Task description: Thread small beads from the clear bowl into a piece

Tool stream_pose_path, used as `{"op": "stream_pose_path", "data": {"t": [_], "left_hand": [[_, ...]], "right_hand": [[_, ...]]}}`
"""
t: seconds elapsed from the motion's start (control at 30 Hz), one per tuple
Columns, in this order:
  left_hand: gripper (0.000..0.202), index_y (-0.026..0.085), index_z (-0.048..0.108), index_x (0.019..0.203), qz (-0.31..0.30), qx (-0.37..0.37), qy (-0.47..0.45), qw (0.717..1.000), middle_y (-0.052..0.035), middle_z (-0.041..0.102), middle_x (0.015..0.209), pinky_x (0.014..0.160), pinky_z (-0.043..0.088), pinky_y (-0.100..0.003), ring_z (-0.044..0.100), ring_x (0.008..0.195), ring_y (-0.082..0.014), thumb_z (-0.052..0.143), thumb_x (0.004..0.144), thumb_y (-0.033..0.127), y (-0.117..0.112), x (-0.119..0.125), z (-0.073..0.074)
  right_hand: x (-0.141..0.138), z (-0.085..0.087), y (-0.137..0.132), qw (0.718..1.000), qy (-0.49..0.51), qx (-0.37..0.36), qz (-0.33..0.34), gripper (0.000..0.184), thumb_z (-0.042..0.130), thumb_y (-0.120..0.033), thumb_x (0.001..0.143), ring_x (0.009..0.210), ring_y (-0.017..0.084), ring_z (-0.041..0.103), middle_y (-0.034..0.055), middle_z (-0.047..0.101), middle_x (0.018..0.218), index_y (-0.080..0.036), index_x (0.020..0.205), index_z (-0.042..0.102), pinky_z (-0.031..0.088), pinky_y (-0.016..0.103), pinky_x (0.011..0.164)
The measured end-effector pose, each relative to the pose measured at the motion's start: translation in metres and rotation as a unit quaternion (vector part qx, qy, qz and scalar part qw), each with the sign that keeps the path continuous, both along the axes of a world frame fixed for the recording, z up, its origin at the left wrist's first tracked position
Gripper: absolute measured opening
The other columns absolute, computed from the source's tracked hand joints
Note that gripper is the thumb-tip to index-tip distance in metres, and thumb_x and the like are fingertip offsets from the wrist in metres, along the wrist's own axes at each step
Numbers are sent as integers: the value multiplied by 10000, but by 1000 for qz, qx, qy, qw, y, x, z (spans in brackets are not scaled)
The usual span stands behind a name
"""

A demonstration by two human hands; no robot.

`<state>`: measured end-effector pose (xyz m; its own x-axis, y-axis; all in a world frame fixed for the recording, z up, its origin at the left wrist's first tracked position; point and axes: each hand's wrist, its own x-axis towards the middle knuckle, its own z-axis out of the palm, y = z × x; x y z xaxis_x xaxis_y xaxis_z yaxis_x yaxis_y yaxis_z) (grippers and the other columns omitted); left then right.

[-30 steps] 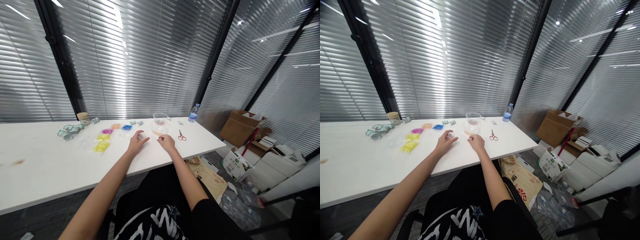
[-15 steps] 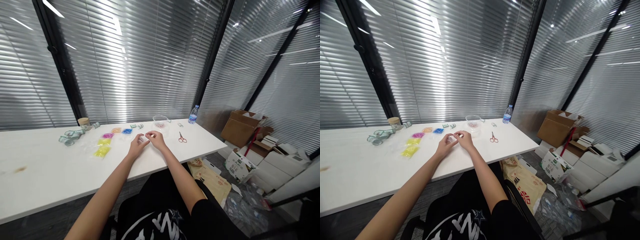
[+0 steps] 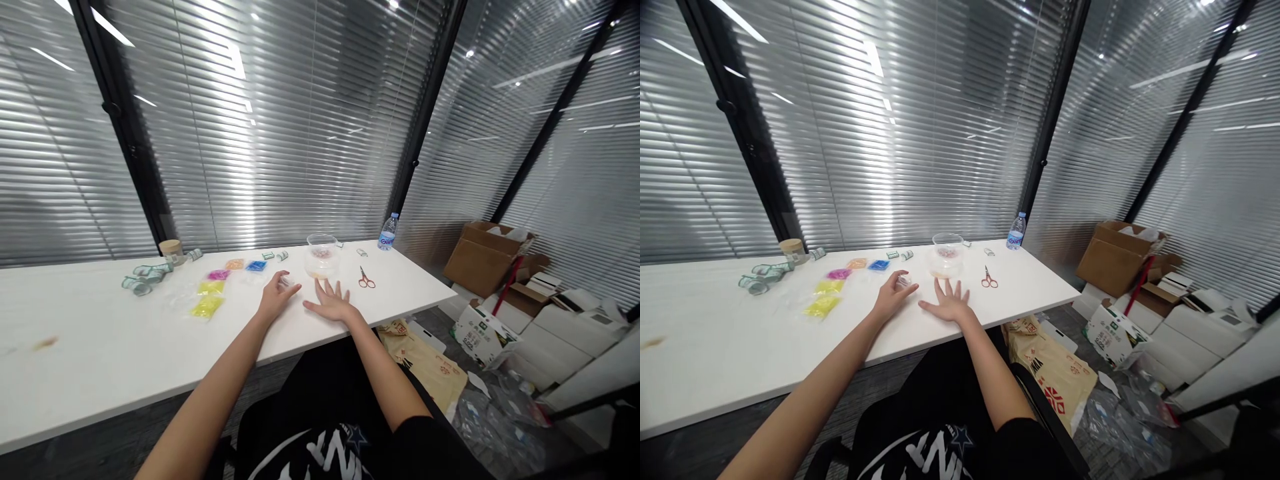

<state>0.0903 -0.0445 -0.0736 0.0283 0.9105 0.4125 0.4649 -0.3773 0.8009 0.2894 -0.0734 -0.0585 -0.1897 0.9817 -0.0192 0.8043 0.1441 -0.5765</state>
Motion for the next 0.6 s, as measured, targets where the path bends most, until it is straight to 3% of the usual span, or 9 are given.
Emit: {"op": "stream_pose_path", "data": {"t": [0.1, 0.23, 0.37, 0.53, 0.6], "left_hand": [[368, 142, 571, 1171, 2, -5, -6, 1000, -33, 635, 930, 709, 548, -313, 613, 753, -130, 587, 926, 417, -1, 0, 1], [362, 141, 568, 1170, 6, -21, -10, 1000, -26, 630, 910, 688, 544, -301, 602, 718, -119, 585, 929, 411, -2, 1, 3], [361, 144, 559, 1180, 5, -37, -13, 999, -29, 623, 926, 681, 542, -297, 596, 723, -118, 587, 929, 400, -5, 2, 6], [356, 144, 558, 1182, 7, -48, -17, 999, -33, 622, 944, 689, 544, -300, 599, 741, -122, 591, 927, 391, -9, 3, 9], [357, 145, 557, 1184, 8, -50, -19, 999, -34, 622, 945, 682, 542, -296, 598, 737, -121, 590, 928, 391, -9, 4, 9]], "right_hand": [[14, -7, -13, 995, -82, -62, -15, 872, 625, -557, 848, 1465, 422, -152, 68, -52, 1654, -311, 1556, 180, -154, 706, 1099], [18, -1, -6, 982, -135, -129, 11, 908, 617, -541, 860, 1440, 430, -231, 30, -173, 1640, -359, 1562, 71, -163, 722, 1085], [24, 13, 15, 964, -152, -211, 47, 878, 633, -503, 863, 1464, 434, -134, 38, -160, 1642, -348, 1559, 121, -68, 714, 1123], [26, 21, 34, 946, -141, -284, 61, 808, 647, -451, 873, 1456, 417, 153, 98, 5, 1645, -309, 1541, 216, 203, 674, 1129], [25, 21, 37, 944, -134, -297, 55, 783, 650, -434, 874, 1440, 409, 206, 108, 57, 1638, -299, 1531, 245, 260, 662, 1113]]}}
